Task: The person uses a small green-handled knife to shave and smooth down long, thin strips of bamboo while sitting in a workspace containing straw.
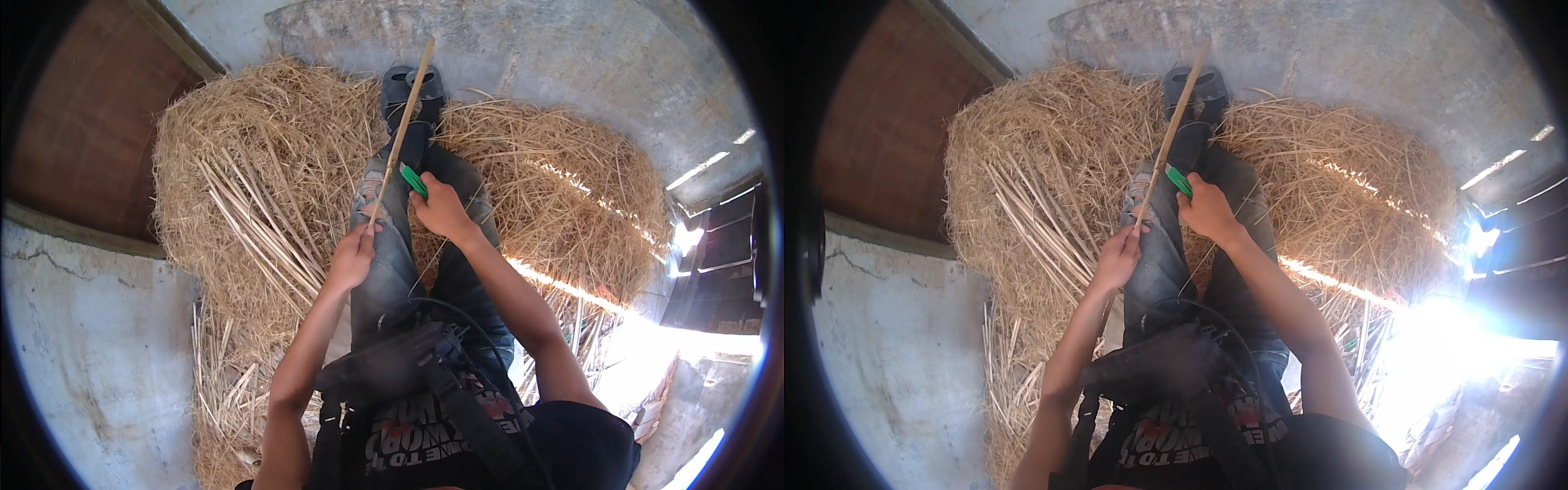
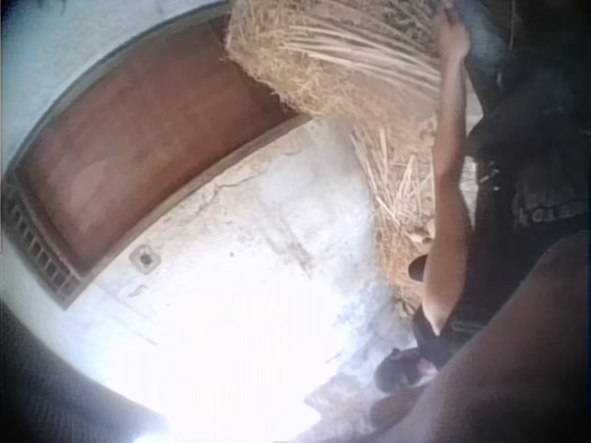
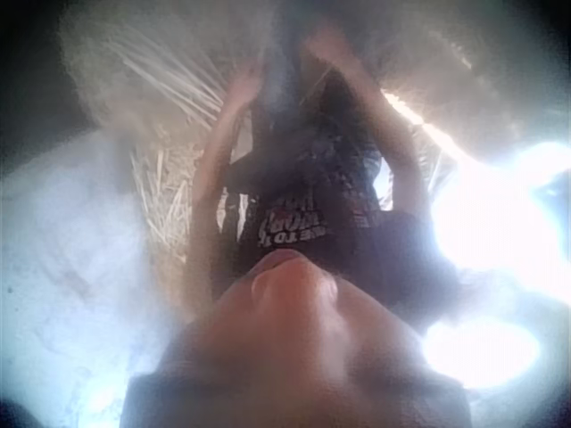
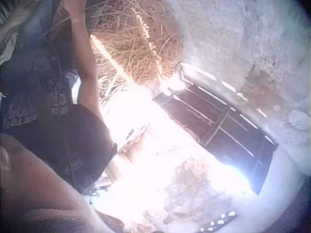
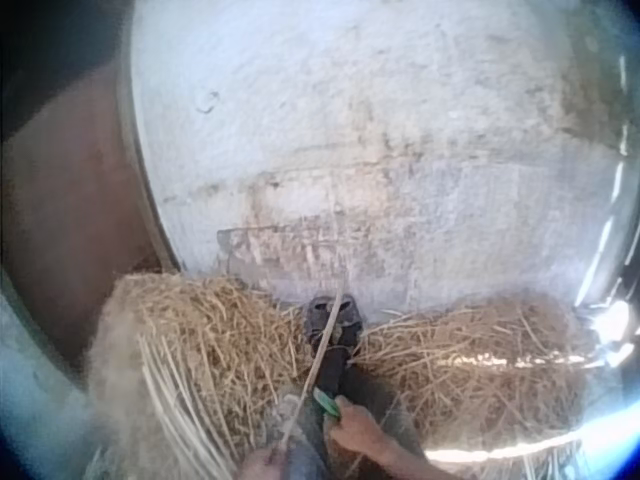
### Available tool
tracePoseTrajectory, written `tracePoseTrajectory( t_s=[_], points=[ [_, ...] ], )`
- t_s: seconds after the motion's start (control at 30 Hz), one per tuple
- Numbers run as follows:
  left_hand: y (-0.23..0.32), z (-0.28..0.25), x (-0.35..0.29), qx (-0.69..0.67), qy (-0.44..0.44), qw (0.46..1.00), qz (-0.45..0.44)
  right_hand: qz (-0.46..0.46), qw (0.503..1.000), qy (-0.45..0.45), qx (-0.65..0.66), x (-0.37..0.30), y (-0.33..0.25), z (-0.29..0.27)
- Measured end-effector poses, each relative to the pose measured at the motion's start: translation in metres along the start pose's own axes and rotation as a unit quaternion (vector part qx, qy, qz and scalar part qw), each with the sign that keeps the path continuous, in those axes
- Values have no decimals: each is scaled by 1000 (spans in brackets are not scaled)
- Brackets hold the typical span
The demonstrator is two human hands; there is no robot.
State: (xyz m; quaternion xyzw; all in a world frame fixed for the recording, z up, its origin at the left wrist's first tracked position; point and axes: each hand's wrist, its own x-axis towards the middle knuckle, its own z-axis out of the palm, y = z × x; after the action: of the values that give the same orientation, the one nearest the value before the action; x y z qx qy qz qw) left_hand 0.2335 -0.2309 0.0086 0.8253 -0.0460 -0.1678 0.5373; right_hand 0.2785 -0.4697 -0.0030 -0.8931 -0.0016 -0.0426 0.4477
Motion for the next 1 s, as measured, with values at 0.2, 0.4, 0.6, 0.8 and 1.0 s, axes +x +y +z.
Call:
tracePoseTrajectory(
  t_s=[0.2, 0.4, 0.6, 0.8, 1.0],
  points=[
    [15, 15, 3, 37, 12, 998, 43, 28, 987, -48, -148, 9, -18, -22],
    [33, 24, -6, 156, 63, 980, 111, 70, 974, -27, -215, 32, -7, -39],
    [23, 34, -2, 195, 98, 961, 170, 72, 962, -42, -261, 52, 6, -38],
    [17, 32, -5, -26, -21, 998, 61, 92, 985, -39, -143, 46, 15, -18],
    [42, 25, -8, -301, -128, 940, -92, 215, 941, -99, 240, 35, 24, 8]
  ],
)
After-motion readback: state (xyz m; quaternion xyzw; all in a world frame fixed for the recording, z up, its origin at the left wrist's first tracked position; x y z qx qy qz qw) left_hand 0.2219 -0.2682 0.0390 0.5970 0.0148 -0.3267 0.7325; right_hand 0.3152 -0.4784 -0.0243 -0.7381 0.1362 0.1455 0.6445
